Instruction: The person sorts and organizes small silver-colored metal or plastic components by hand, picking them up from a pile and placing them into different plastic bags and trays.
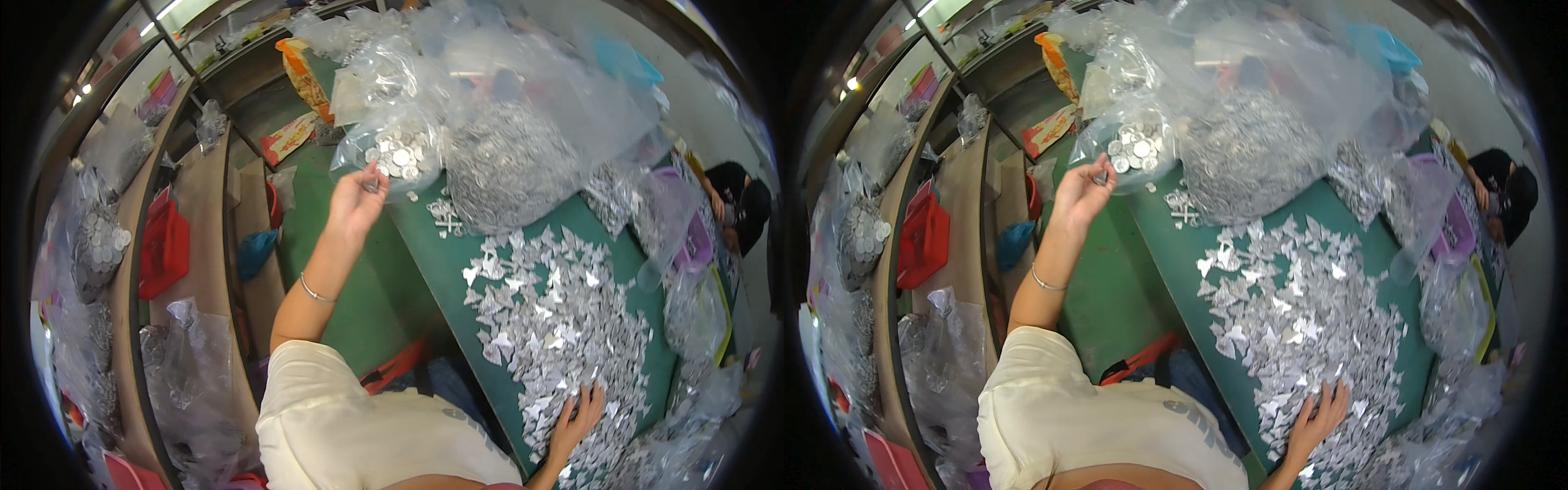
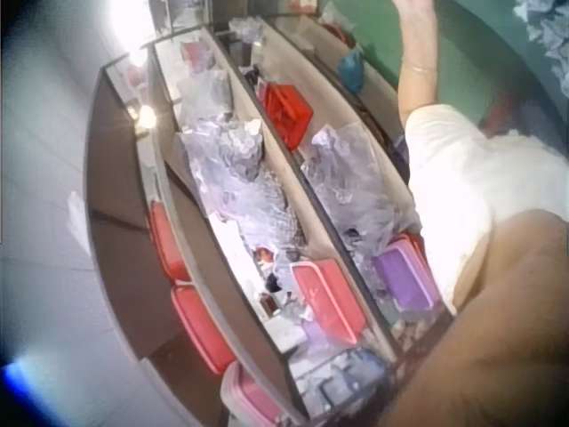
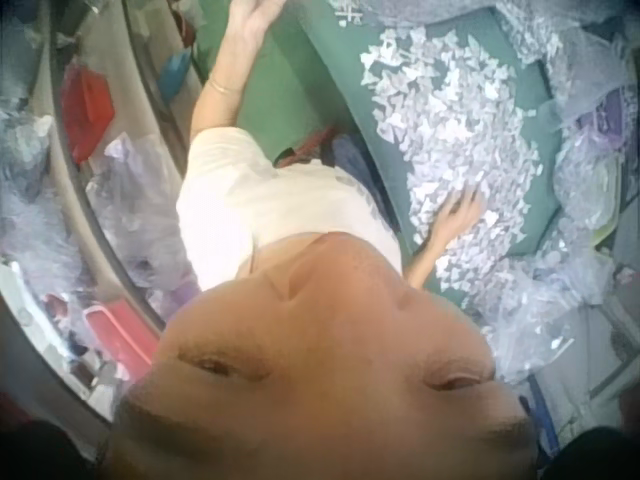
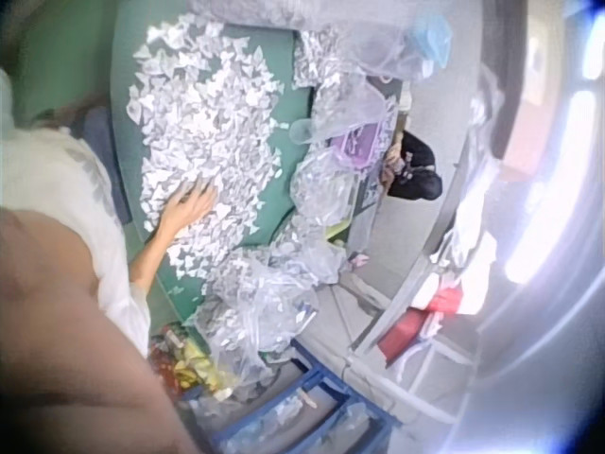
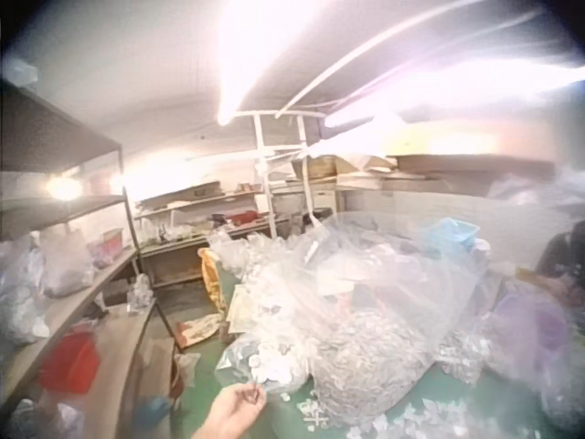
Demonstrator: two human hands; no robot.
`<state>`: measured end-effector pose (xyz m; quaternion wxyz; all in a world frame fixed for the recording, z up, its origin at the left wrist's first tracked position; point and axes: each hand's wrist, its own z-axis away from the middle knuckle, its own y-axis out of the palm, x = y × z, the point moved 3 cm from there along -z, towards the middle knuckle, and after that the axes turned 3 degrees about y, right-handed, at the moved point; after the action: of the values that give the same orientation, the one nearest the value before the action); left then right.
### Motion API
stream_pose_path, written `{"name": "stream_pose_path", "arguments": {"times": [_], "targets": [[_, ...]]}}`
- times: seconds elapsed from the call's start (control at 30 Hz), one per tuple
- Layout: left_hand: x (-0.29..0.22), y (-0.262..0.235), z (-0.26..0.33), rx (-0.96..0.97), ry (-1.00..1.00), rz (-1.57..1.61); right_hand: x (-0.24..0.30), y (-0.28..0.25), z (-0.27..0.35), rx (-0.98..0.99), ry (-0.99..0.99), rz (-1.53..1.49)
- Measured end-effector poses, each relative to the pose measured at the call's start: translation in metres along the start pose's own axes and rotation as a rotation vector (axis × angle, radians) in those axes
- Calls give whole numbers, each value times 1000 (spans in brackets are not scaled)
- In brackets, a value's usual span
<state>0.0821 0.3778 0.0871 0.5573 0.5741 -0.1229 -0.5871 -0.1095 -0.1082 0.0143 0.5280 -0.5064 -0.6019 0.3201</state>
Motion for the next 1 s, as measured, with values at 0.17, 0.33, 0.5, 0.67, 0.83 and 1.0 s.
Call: {"name": "stream_pose_path", "arguments": {"times": [0.17,0.33,0.5,0.67,0.83,1.0], "targets": [[-73,20,-107,-55,247,39,1,3,-2,27,35,32],[-67,35,-211,-204,237,14,0,1,-7,-158,-166,-8],[-36,68,-287,-389,225,-20,10,-4,-5,-116,-137,15],[-2,90,-330,-294,164,-245,1,-3,-5,-130,-119,20],[47,76,-358,174,-17,-595,0,2,-8,-109,-146,8],[80,112,-326,297,-49,-526,4,-9,4,-98,-113,46]]}}
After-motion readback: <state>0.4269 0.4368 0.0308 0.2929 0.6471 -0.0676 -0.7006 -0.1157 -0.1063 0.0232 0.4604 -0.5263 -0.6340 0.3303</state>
